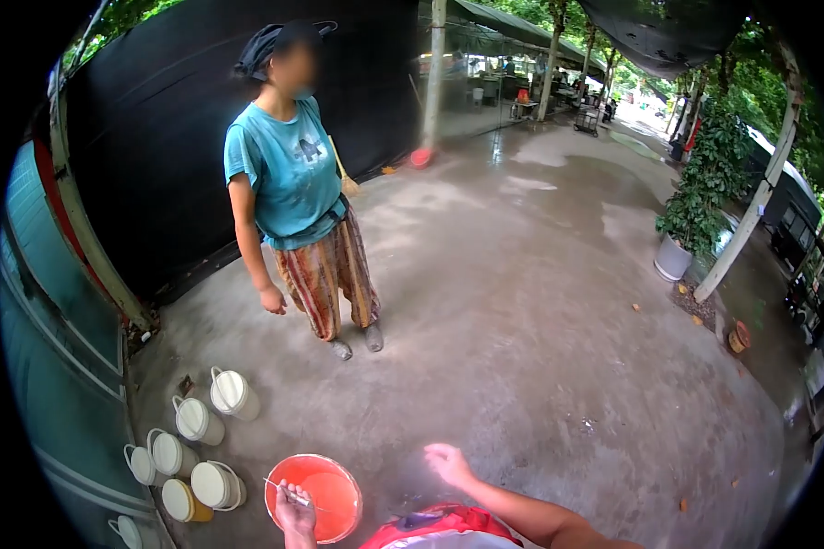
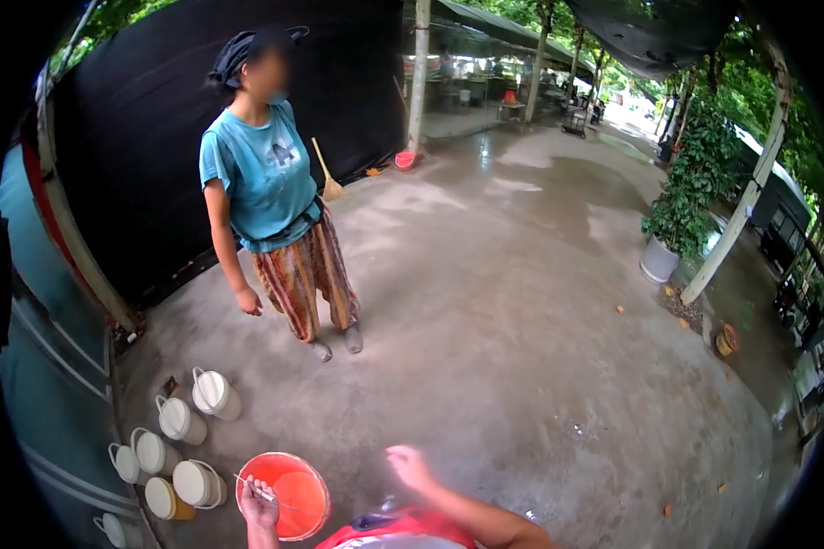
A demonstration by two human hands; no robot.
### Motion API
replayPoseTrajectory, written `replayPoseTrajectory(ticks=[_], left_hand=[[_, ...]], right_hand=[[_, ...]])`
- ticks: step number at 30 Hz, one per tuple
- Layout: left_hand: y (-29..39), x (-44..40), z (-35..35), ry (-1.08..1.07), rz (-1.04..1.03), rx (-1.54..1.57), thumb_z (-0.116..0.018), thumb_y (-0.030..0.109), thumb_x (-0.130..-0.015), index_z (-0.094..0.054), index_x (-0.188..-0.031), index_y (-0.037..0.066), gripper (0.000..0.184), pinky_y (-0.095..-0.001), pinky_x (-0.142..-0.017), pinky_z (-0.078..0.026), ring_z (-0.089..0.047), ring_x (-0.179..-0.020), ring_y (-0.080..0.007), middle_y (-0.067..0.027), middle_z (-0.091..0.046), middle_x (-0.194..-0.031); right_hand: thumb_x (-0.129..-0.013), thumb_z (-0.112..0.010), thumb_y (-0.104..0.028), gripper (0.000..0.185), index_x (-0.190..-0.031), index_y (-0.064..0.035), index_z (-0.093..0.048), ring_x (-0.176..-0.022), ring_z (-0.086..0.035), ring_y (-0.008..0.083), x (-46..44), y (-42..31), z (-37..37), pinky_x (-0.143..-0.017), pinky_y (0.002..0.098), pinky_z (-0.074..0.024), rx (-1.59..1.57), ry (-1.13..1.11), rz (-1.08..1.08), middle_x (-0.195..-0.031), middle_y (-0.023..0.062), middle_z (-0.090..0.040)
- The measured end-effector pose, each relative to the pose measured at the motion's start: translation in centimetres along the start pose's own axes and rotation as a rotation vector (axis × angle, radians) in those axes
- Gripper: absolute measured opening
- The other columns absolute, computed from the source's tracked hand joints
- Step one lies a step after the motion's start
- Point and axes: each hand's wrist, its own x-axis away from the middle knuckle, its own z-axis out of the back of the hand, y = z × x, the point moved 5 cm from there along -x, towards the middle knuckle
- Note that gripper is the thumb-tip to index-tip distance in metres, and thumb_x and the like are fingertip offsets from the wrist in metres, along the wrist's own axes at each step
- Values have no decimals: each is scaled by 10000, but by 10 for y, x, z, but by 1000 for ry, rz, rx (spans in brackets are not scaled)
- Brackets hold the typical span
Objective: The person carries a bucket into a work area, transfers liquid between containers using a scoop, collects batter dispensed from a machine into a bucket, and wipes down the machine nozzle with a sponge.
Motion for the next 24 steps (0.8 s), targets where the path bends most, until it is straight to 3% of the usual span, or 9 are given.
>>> replayPoseTrajectory(ticks=[2, 5, 8, 13, 16, 20, 21, 23, 24], left_hand=[[-6, 20, -8, 110, -50, -2, -377, 299, -912, -516, -974, 136, 223, -263, -571, -429, -487, -686, -127, 17, -523, -811], [-6, 35, -12, 147, -156, -118, -428, 303, -896, -513, -950, 154, 179, -253, -552, -452, -504, -617, -108, 32, -536, -775], [-11, 42, -6, 79, -212, -150, -436, 291, -889, -500, -972, 157, 170, -235, -548, -445, -498, -628, -101, 24, -536, -811], [-21, 69, -34, 162, -276, -94, -482, 235, -871, -496, -1027, 136, 185, -211, -500, -444, -528, -648, -96, 2, -551, -852], [-23, 67, -28, 112, -291, -170, -479, 265, -876, -503, -1054, 118, 231, -238, -583, -445, -526, -743, -122, -24, -561, -956], [-22, 63, -13, 223, -301, -208, -505, 206, -861, -503, -1046, 107, 209, -190, -483, -435, -529, -618, -98, -9, -582, -840], [-21, 50, 7, 183, -305, -197, -512, 181, -854, -504, -1031, 106, 193, -177, -453, -427, -519, -569, -84, 3, -575, -779], [-20, 27, 44, 67, -261, -136, -494, 205, -865, -502, -989, 111, 156, -195, -527, -442, -518, -619, -86, 18, -549, -770], [-18, 10, 65, -101, -197, -117, -447, 213, -898, -514, -886, 100, 132, -193, -476, -457, -527, -560, -74, 13, -566, -748]], right_hand=[[-831, -559, -135, 230, -1030, -22, -587, -644, -553, 87, 5, -8, 16, -585, 236, -461, -8, -18, -64, -808, 40, -623], [-828, -554, -111, 231, -1035, -13, -582, -646, -558, 94, 1, 14, 25, -584, 235, -466, -130, -55, -97, -819, 49, -623], [-825, -543, -84, 223, -1034, -17, -584, -652, -563, 102, 1, 13, 43, -586, 236, -472, -143, -71, -151, -819, 53, -621], [-825, -527, -64, 217, -1030, -19, -583, -666, -567, 113, -1, 24, 57, -585, 243, -480, -186, -81, -207, -832, 66, -620], [-828, -517, -58, 221, -1037, -18, -577, -671, -573, 124, -5, 29, 64, -587, 247, -483, -246, -64, -235, -843, 78, -621], [-829, -509, -60, 233, -1051, -14, -564, -678, -578, 133, -9, 37, 86, -591, 248, -486, -243, 6, -298, -847, 90, -621], [-826, -513, -64, 232, -1047, -14, -565, -675, -577, 134, -7, 43, 94, -589, 249, -487, -224, 18, -329, -846, 91, -620], [-819, -523, -72, 232, -1039, -15, -567, -669, -577, 135, -11, 64, 110, -584, 250, -487, -209, 65, -374, -845, 92, -619], [-815, -528, -76, 229, -1032, -16, -570, -659, -577, 135, -12, 76, 118, -572, 253, -486, -235, 104, -384, -831, 90, -618]])
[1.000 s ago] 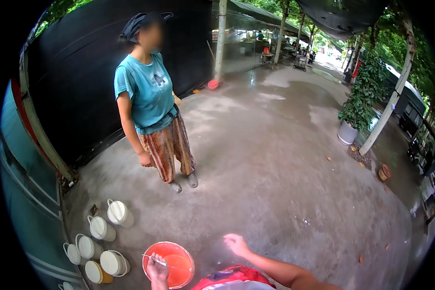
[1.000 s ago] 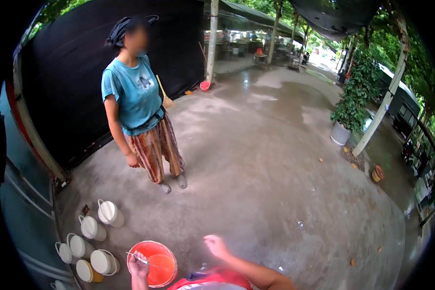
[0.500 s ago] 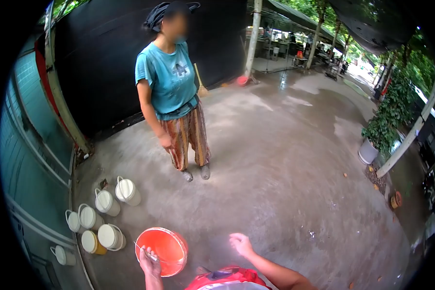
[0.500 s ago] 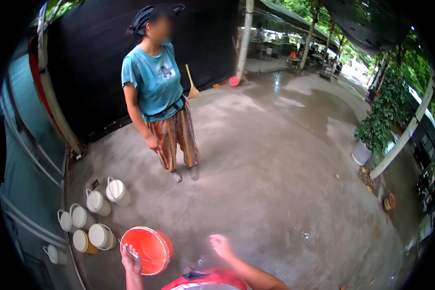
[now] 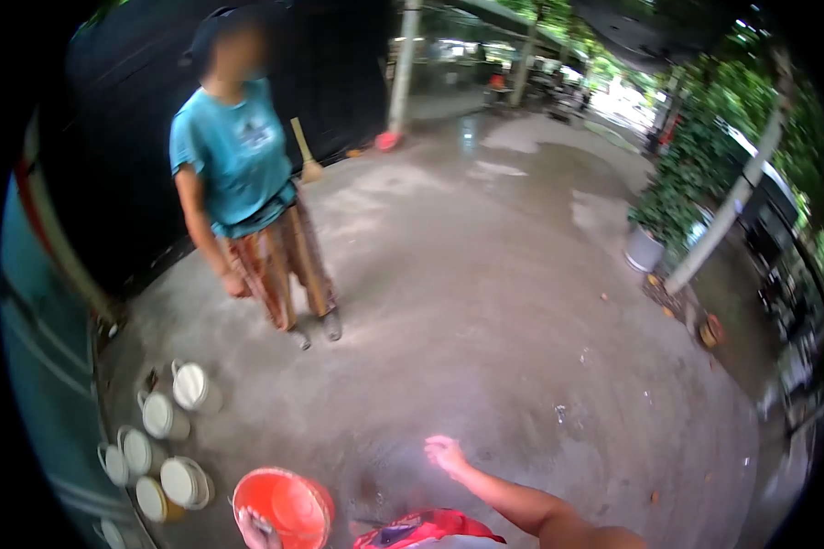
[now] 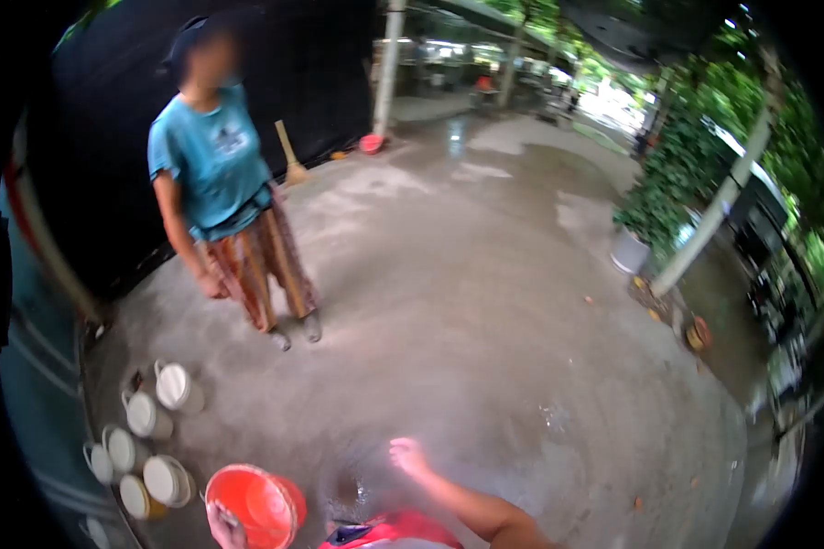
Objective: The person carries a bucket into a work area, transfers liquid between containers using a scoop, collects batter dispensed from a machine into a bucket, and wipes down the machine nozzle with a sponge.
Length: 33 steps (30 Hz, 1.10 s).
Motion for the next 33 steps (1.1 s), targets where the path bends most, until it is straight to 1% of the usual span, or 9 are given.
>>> replayPoseTrajectory(ticks=[1, 8, 9, 13, 19, 22, 26, 30, 33], left_hand=[[19, 25, -38, 92, 16, -288, -575, 191, -802, -323, -1276, 140, 540, -178, -416, -434, -491, -576, -69, -2, -541, -942], [53, 21, -15, 134, 185, -246, -569, 149, -801, -475, -1132, 79, 351, -143, -378, -388, -497, -565, -71, -4, -550, -931], [54, -9, 41, -14, 266, -219, -517, 209, -827, -499, -1111, 61, 321, -230, -503, -463, -545, -714, -117, -27, -552, -1010], [77, -18, 64, -110, 350, -51, -365, 287, -860, -503, -1103, 60, 360, -409, -812, -388, -475, -1028, -193, -54, -556, -1074], [108, -24, 98, -158, 300, 30, -432, 283, -867, -509, -1095, 79, 315, -269, -592, -430, -539, -689, -135, -49, -555, -1055], [131, 2, 69, 162, 189, 8, -429, 240, -906, -515, -884, 109, 158, -210, -478, -462, -526, -561, -98, 2, -563, -777], [147, 1, 107, 240, 135, 4, -474, 239, -878, -502, -990, 115, 169, -221, -579, -440, -506, -656, -97, 24, -538, -790], [165, 13, 130, 207, 77, -17, -463, 248, -881, -493, -930, 124, 137, -232, -580, -426, -493, -659, -99, 24, -524, -780], [182, 27, 146, 264, 10, -17, -455, 237, -883, -487, -911, 123, 122, -212, -542, -417, -490, -637, -90, 25, -518, -757]], right_hand=[[-811, -534, -80, 226, -1024, -17, -574, -649, -576, 136, -6, 18, 10, -559, 256, -485, -29, 22, -11, -818, 89, -617], [-783, -565, -103, 151, -915, -46, -611, -548, -566, 144, -18, 115, 66, -441, 280, -461, 327, 321, -67, -702, 77, -604], [-774, -567, -104, 135, -891, -62, -619, -544, -569, 153, -33, 155, 79, -441, 288, -465, 478, 355, -4, -682, 78, -600], [-740, -557, -94, 104, -787, -101, -649, -545, -592, 187, 8, 207, 82, -481, 322, -485, 691, 595, 56, -636, 90, -605], [-726, -573, -104, 84, -741, -100, -656, -627, -612, 207, 70, 247, 51, -555, 342, -491, 799, 511, -121, -714, 93, -635], [-726, -578, -107, 72, -749, -91, -644, -622, -603, 202, 86, 290, 40, -551, 346, -485, 752, 543, -100, -725, 86, -632], [-725, -574, -94, 62, -765, -79, -619, -617, -594, 185, 93, 308, 19, -510, 332, -472, 868, 491, -101, -688, 82, -612], [-732, -565, -95, 111, -835, -75, -601, -567, -583, 200, 42, 364, 31, -477, 343, -462, 511, 273, -199, -669, 92, -596], [-734, -548, -73, 158, -889, -71, -578, -478, -533, 218, 42, 311, -6, -422, 358, -429, 822, 227, -73, -630, 98, -564]])
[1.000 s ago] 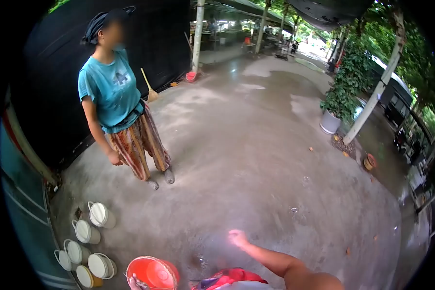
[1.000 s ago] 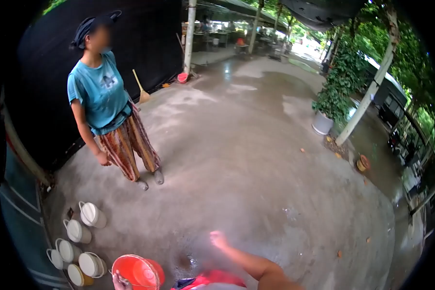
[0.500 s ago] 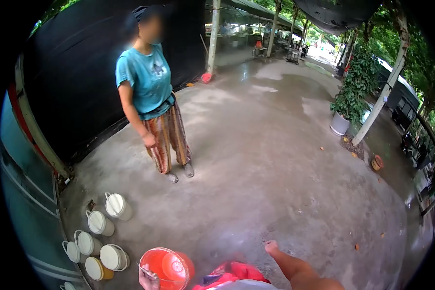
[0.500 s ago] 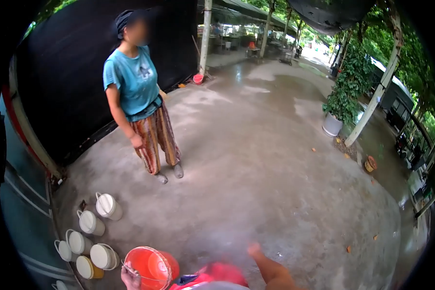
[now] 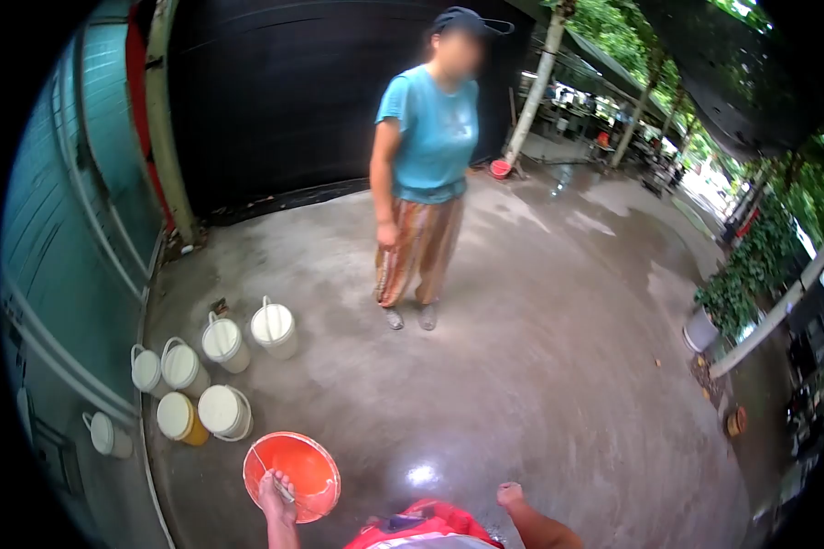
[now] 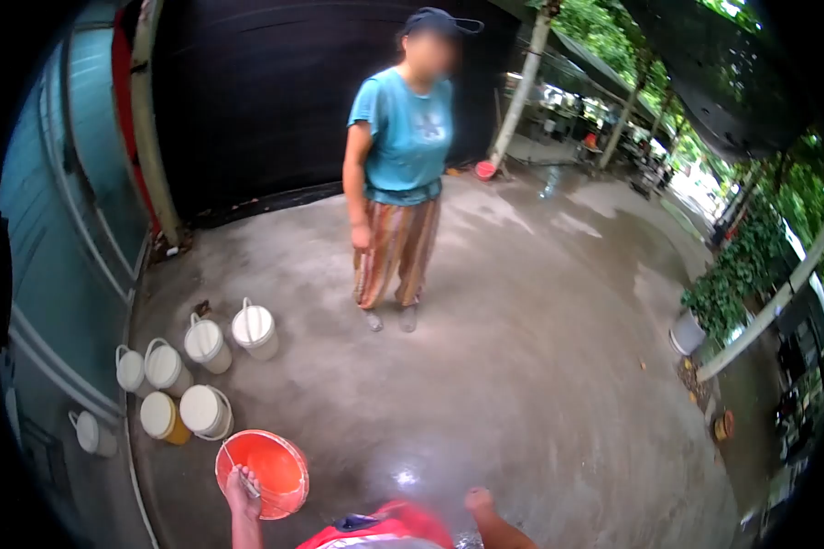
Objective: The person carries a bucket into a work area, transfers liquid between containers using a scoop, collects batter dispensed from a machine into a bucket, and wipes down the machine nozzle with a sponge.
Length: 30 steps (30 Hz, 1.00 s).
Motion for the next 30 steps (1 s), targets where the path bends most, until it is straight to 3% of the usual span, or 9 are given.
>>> replayPoseTrajectory(ticks=[5, 9, 12, 15, 20, 22, 23, 28, 30], left_hand=[[24, 24, 21, 129, -100, 5, -468, 220, -878, -505, -918, 116, 117, -192, -436, -403, -490, -552, -76, 31, -528, -723], [21, 28, 42, 300, -91, 109, -459, 243, -878, -509, -751, 153, 164, -190, -372, -354, -427, -441, -57, 68, -474, -580], [23, 25, 70, 149, -76, -173, -430, 320, -877, -514, -1103, 92, 332, -245, -561, -420, -517, -661, -113, -42, -552, -1028], [17, 8, 95, 84, 30, -138, -416, 353, -886, -512, -1120, 102, 357, -233, -548, -398, -491, -638, -113, -38, -547, -1009], [23, -8, 104, 82, -43, -145, -377, 389, -864, -533, -981, 116, 336, -309, -599, -365, -444, -639, -106, 23, -522, -807], [24, 6, 73, 182, -25, -116, -349, 352, -860, -511, -825, 133, 275, -294, -575, -359, -435, -580, -101, 44, -494, -705], [23, -5, 73, 127, -9, -94, -350, 350, -858, -516, -840, 131, 276, -296, -579, -360, -437, -590, -103, 42, -496, -710], [2, -40, 90, -98, 50, 46, -353, 342, -846, -544, -913, 122, 299, -301, -604, -366, -449, -641, -110, 32, -507, -734], [-1, -30, 51, 130, -130, 166, -404, 314, -896, -466, -688, 170, 261, -201, -351, -323, -395, -409, -63, 67, -434, -532]], right_hand=[[-748, -519, -50, 186, -928, -82, -554, -420, -475, 207, -95, 6, -57, -373, 349, -390, -166, -35, 256, -569, 82, -499], [-758, -521, -77, 192, -942, -108, -563, -444, -497, 202, -125, 8, -86, -383, 360, -403, -207, -1, 367, -568, 81, -495], [-754, -533, -111, 175, -914, -118, -605, -504, -548, 206, -68, -75, -47, -432, 362, -442, 120, -41, 280, -663, 117, -564], [-746, -546, -145, 169, -883, -124, -643, -594, -599, 208, -21, -122, -13, -512, 355, -481, 271, -20, 236, -775, 140, -621], [-718, -565, -180, 190, -867, -121, -667, -799, -628, 229, 20, -137, 24, -708, 329, -495, 429, 173, 248, -910, 120, -642], [-725, -552, -178, 191, -868, -123, -667, -848, -616, 235, 23, -123, 32, -742, 335, -484, 442, 106, 121, -918, 113, -641], [-729, -546, -178, 192, -869, -123, -667, -873, -610, 237, 24, -118, 31, -760, 337, -478, 451, 73, 58, -923, 110, -640], [-738, -538, -164, 180, -855, -112, -665, -711, -635, 233, 6, -75, 39, -658, 328, -501, 323, -41, -23, -859, 143, -643], [-740, -542, -147, 166, -846, -107, -664, -637, -631, 227, -7, -59, 34, -602, 326, -503, 298, -63, -17, -817, 147, -642]])
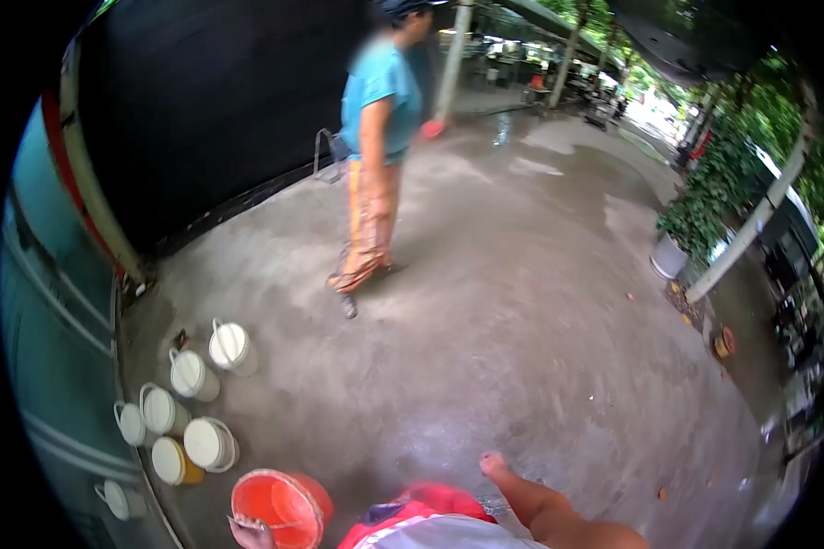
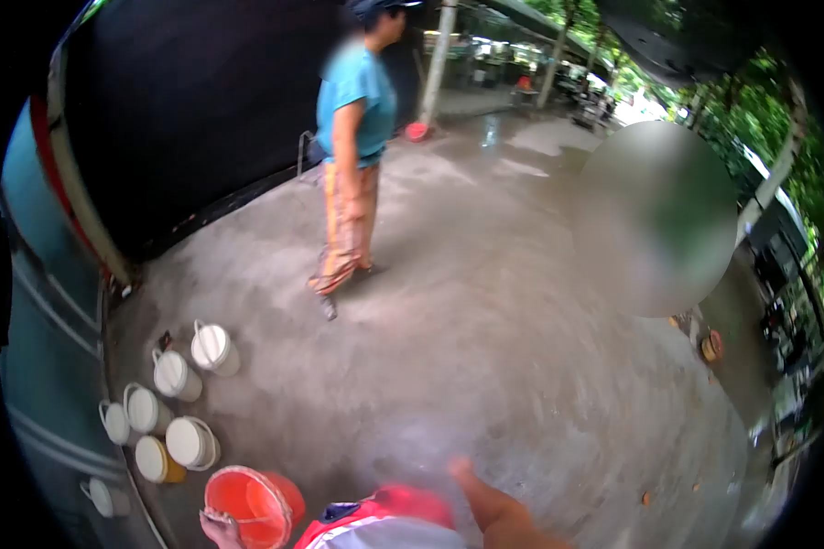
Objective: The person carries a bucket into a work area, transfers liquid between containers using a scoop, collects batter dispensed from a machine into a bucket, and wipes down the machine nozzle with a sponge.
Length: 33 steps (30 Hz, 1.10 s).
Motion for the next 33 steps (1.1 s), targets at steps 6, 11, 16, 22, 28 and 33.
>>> replayPoseTrajectory(ticks=[6, 11, 16, 22, 28, 33], left_hand=[[9, 44, -72, 193, -93, 62, -433, 266, -862, -439, -705, 174, 182, -219, -384, -304, -344, -416, -80, 67, -388, -560], [22, 52, -72, 120, -168, 249, -370, 285, -904, -516, -813, 133, 230, -223, -354, -274, -346, -380, -87, 40, -418, -545], [22, 66, -88, 241, -270, 283, -362, 290, -908, -529, -816, 102, 268, -221, -350, -253, -308, -370, -94, 20, -437, -553], [16, -12, -49, 359, -328, 334, -382, 285, -895, -535, -829, 104, 246, -224, -339, -242, -284, -366, -90, 22, -422, -544], [46, -65, 16, 624, -222, 218, -323, 282, -910, -460, -728, 142, 267, -227, -273, -208, -202, -312, -70, 65, -263, -443], [40, -153, 165, -96, -160, 207, -291, 295, -896, -447, -739, 142, 270, -256, -367, -364, -390, -406, -108, 16, -454, -557]], right_hand=[[-773, -487, -45, 145, -858, -62, -604, -482, -543, 219, -52, 31, -41, -412, 359, -436, -298, -37, 132, -629, 107, -559], [-783, -446, -10, 126, -877, -41, -523, -434, -474, 205, -162, 30, -82, -346, 347, -371, -273, -272, 285, -574, 81, -474], [-798, -448, -32, 133, -905, -40, -527, -457, -495, 206, -255, -57, -61, -369, 335, -412, -4, -338, 671, -606, 82, -495], [-810, -454, -60, 187, -962, -14, -553, -496, -537, 187, -230, -324, -45, -403, 318, -454, -340, -449, 227, -653, 91, -541], [-752, -483, -45, 233, -952, -28, -601, -589, -588, 210, -245, -331, -134, -520, 338, -491, 58, -268, 680, -754, 130, -602], [-718, -525, -158, 241, -924, -122, -644, -873, -605, 274, -180, -329, -119, -773, 370, -483, 409, -97, 372, -943, 133, -625]])
